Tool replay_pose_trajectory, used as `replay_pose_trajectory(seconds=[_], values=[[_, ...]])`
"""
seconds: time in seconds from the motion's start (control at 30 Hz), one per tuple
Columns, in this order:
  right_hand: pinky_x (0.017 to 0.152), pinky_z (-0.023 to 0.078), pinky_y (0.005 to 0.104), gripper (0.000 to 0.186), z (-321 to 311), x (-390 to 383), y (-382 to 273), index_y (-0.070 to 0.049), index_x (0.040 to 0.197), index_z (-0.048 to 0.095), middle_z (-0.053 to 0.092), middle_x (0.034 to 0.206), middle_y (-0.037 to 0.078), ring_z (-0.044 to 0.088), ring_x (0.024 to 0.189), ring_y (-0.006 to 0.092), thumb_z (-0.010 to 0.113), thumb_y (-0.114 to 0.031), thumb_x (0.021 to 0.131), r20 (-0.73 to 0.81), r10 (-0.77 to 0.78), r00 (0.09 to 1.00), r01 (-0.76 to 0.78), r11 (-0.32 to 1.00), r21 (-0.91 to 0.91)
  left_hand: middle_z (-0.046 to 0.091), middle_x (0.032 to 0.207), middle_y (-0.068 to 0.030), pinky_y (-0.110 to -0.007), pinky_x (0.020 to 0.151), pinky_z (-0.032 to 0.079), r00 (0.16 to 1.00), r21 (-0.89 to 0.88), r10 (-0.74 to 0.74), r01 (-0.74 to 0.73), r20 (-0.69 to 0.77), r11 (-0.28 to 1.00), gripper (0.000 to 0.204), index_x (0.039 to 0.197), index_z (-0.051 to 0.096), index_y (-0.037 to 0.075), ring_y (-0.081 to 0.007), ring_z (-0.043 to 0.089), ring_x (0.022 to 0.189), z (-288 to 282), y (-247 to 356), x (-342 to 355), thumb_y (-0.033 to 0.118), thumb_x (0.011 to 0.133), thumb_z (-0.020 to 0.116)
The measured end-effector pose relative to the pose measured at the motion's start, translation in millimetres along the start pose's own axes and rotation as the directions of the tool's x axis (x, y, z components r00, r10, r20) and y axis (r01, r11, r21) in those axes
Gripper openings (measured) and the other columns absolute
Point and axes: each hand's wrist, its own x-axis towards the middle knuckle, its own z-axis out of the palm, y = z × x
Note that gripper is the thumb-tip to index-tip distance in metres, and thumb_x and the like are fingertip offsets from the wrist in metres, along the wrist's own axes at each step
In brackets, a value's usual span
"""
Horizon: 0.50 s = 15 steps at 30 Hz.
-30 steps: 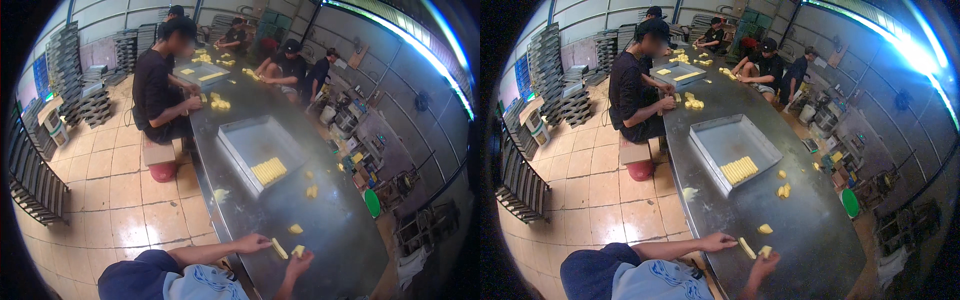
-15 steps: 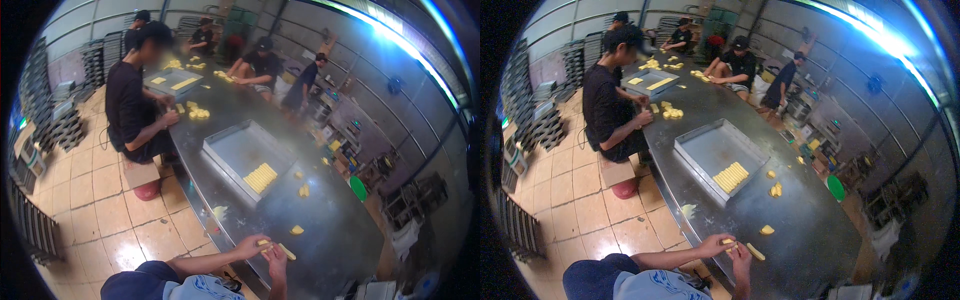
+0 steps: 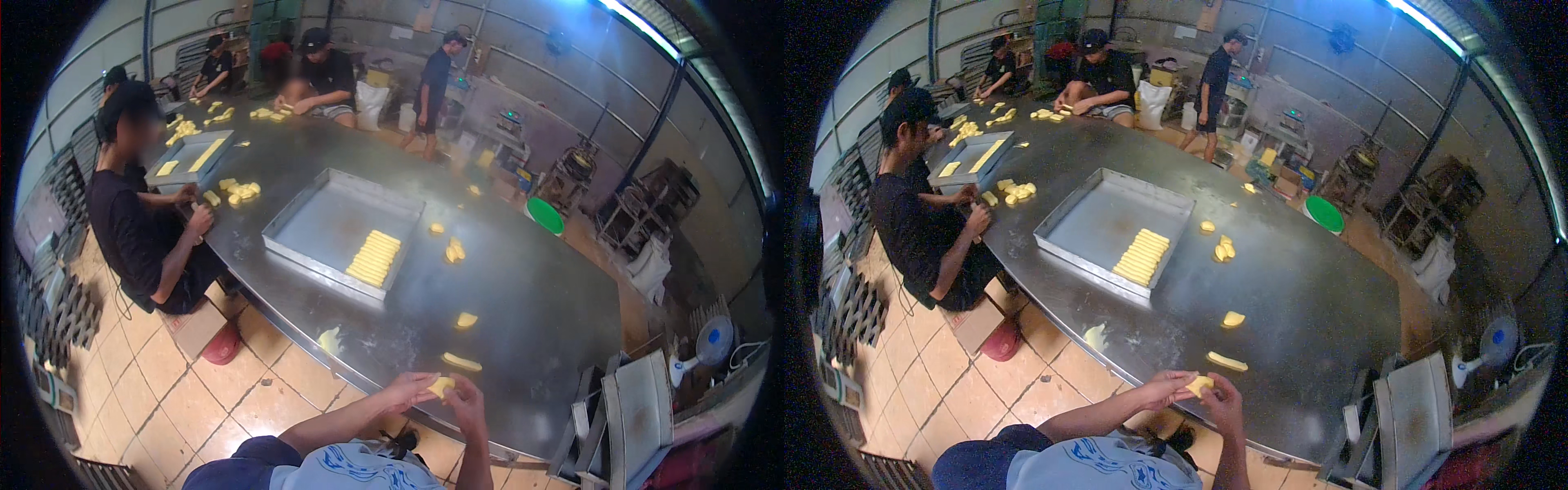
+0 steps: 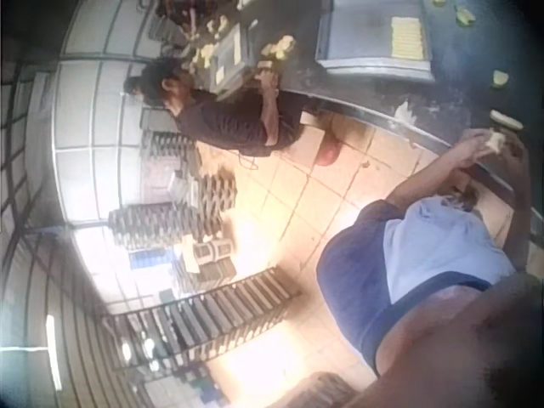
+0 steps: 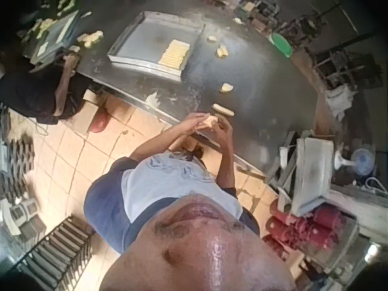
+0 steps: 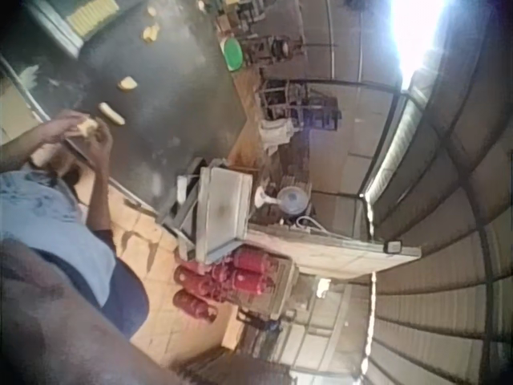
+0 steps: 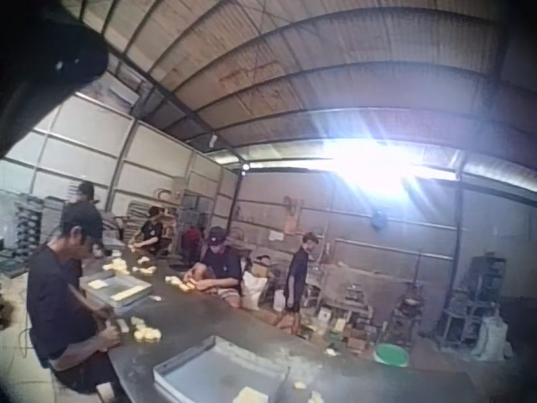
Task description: The person shapes pieces of dough into elongated rolls by hand, places them into a metal baking tray, sets the tray aside, and rolls additional dough pieces on the metal table.
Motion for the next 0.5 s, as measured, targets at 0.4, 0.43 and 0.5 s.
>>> replay_pose_trajectory(seconds=[0.4, 0.43, 0.5], values=[[0.063, 0.052, 0.0255, 0.024, -87.1, 3.0, -7.4, -0.002, 0.102, 0.057, 0.061, 0.087, 0.005, 0.058, 0.078, 0.012, 0.066, -0.009, 0.08, 0.164, 0.222, 0.961, -0.245, 0.96, 0.138, 0.068, 0.097, -0.0092, -0.028, 0.072, 0.049, 0.916, 0.921, 0.247, -0.359, 0.315, 0.155, 0.031, 0.111, 0.063, 0.011, -0.0099, 0.062, 0.081, 59.0, -10.2, 33.2, 0.027, 0.085, 0.063], [0.063, 0.052, 0.0255, 0.024, -94.6, 6.8, -10.1, -0.002, 0.102, 0.057, 0.061, 0.087, 0.005, 0.058, 0.078, 0.012, 0.066, -0.009, 0.08, 0.187, 0.158, 0.97, -0.19, 0.967, 0.172, 0.069, 0.095, -0.0079, -0.027, 0.071, 0.048, 0.964, 0.914, 0.169, -0.252, 0.207, 0.319, 0.029, 0.107, 0.065, 0.008, -0.009, 0.061, 0.08, 62.3, -10.4, 38.8, 0.024, 0.083, 0.065], [0.063, 0.051, 0.0259, 0.028, -111.6, 18.0, -11.8, -0.002, 0.102, 0.053, 0.058, 0.091, 0.005, 0.057, 0.081, 0.013, 0.068, -0.009, 0.079, 0.296, 0.264, 0.918, -0.292, 0.955, 0.053, 0.069, 0.093, -0.0066, -0.026, 0.07, 0.048, 0.993, 0.879, 0.059, -0.117, 0.101, 0.462, 0.028, 0.104, 0.067, 0.005, -0.0082, 0.06, 0.078, 65.7, -13.8, 51.5, 0.022, 0.082, 0.067]])
